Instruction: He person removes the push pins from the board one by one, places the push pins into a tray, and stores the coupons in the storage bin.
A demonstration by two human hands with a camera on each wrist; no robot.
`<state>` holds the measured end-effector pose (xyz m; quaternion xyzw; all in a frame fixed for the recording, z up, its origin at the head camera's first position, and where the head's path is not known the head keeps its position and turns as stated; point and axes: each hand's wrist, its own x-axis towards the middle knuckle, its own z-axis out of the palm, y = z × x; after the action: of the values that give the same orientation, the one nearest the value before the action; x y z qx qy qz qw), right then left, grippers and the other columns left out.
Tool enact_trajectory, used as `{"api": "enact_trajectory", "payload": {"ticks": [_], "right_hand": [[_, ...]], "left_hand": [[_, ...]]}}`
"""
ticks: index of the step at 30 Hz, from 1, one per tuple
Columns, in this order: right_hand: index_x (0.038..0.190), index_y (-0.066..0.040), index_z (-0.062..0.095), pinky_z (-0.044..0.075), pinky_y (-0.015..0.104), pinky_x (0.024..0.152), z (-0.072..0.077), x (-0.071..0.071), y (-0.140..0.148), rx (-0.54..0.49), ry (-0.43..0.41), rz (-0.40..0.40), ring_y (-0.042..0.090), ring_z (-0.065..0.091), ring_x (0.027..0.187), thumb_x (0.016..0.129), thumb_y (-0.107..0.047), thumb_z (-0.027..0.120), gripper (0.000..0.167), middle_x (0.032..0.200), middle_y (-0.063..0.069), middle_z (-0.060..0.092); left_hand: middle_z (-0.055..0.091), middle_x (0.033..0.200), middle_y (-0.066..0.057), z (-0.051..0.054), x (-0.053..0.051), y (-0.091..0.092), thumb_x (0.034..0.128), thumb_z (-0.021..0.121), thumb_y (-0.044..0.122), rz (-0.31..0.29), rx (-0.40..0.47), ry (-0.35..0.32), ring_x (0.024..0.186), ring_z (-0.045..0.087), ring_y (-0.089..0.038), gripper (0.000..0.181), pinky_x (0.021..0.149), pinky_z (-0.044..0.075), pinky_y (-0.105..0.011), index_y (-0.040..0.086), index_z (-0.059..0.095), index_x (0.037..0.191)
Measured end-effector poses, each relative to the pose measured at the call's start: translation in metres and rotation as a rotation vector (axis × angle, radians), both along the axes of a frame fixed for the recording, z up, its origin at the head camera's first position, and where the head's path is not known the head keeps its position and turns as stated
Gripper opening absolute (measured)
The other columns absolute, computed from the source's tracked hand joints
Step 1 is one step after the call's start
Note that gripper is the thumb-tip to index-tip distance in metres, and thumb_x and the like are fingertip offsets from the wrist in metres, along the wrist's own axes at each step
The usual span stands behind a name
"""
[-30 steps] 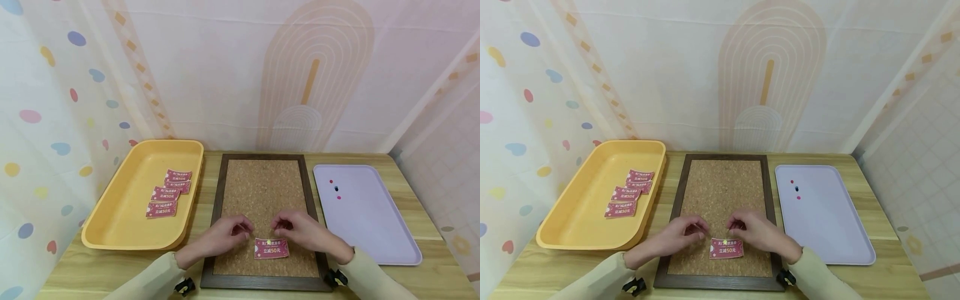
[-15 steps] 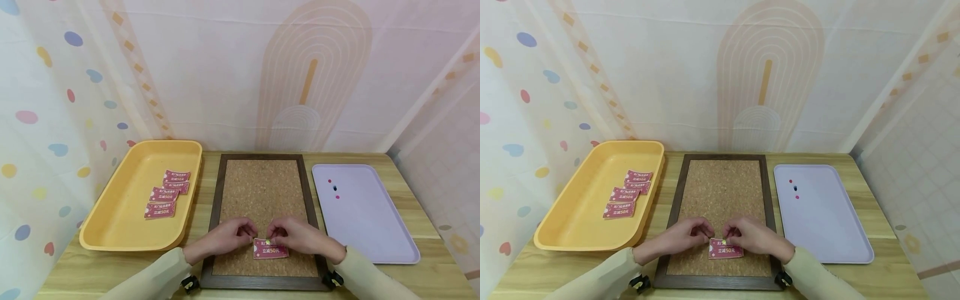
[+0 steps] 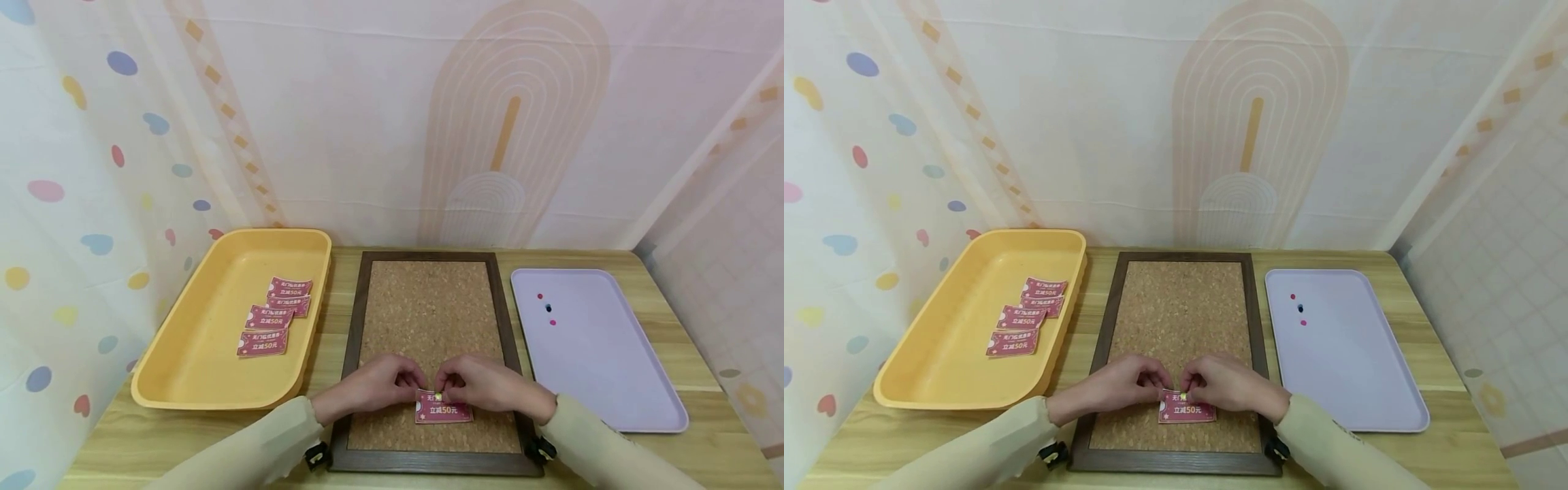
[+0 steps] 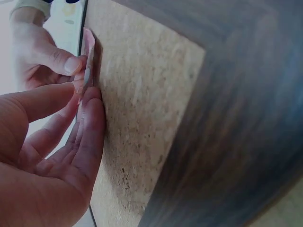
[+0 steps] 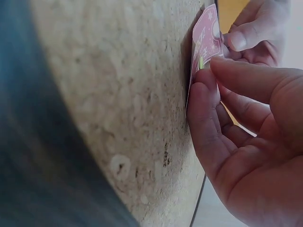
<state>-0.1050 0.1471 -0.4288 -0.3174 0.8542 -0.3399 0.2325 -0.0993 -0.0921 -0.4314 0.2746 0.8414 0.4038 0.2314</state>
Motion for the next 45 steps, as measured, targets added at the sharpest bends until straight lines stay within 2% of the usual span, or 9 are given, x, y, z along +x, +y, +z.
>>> {"api": "enact_trajectory", "payload": {"ticks": [10,18,36,45], "right_hand": [[0.089,-0.015,0.073,0.043,0.024,0.062,-0.003,-0.002,-0.005,0.035,0.016,0.000,0.000,0.050,0.065,0.092,-0.009,0.076,0.008,0.073,-0.015,0.060],[0.086,-0.016,0.072,0.042,0.024,0.060,-0.003,-0.001,-0.007,0.050,0.025,0.001,0.001,0.049,0.062,0.090,-0.009,0.076,0.009,0.071,-0.014,0.059],[0.081,-0.020,0.066,0.038,0.025,0.059,-0.001,0.000,-0.012,0.091,0.045,-0.002,0.002,0.047,0.060,0.090,-0.008,0.076,0.019,0.067,-0.013,0.054],[0.083,-0.019,0.066,0.040,0.025,0.061,-0.002,0.000,-0.011,0.077,0.043,0.012,0.001,0.048,0.063,0.090,-0.008,0.076,0.017,0.071,-0.013,0.056]], "left_hand": [[0.072,0.083,0.010,-0.002,-0.002,0.003,0.0899,0.079,0.007,-0.016,-0.028,0.008,0.074,0.060,0.000,0.007,0.069,0.051,-0.023,0.014,0.078,0.089],[0.073,0.081,0.006,-0.004,-0.003,0.003,0.0860,0.080,0.003,-0.025,-0.020,0.038,0.071,0.059,0.002,0.008,0.067,0.050,-0.021,0.012,0.079,0.086],[0.071,0.078,0.010,-0.007,-0.003,0.005,0.0868,0.081,0.003,-0.027,-0.032,0.068,0.068,0.057,0.004,0.008,0.064,0.049,-0.020,0.012,0.079,0.086],[0.071,0.077,0.010,-0.008,-0.003,0.004,0.0863,0.081,0.004,-0.026,-0.018,0.076,0.067,0.057,0.004,0.007,0.064,0.050,-0.020,0.011,0.079,0.085]]}}
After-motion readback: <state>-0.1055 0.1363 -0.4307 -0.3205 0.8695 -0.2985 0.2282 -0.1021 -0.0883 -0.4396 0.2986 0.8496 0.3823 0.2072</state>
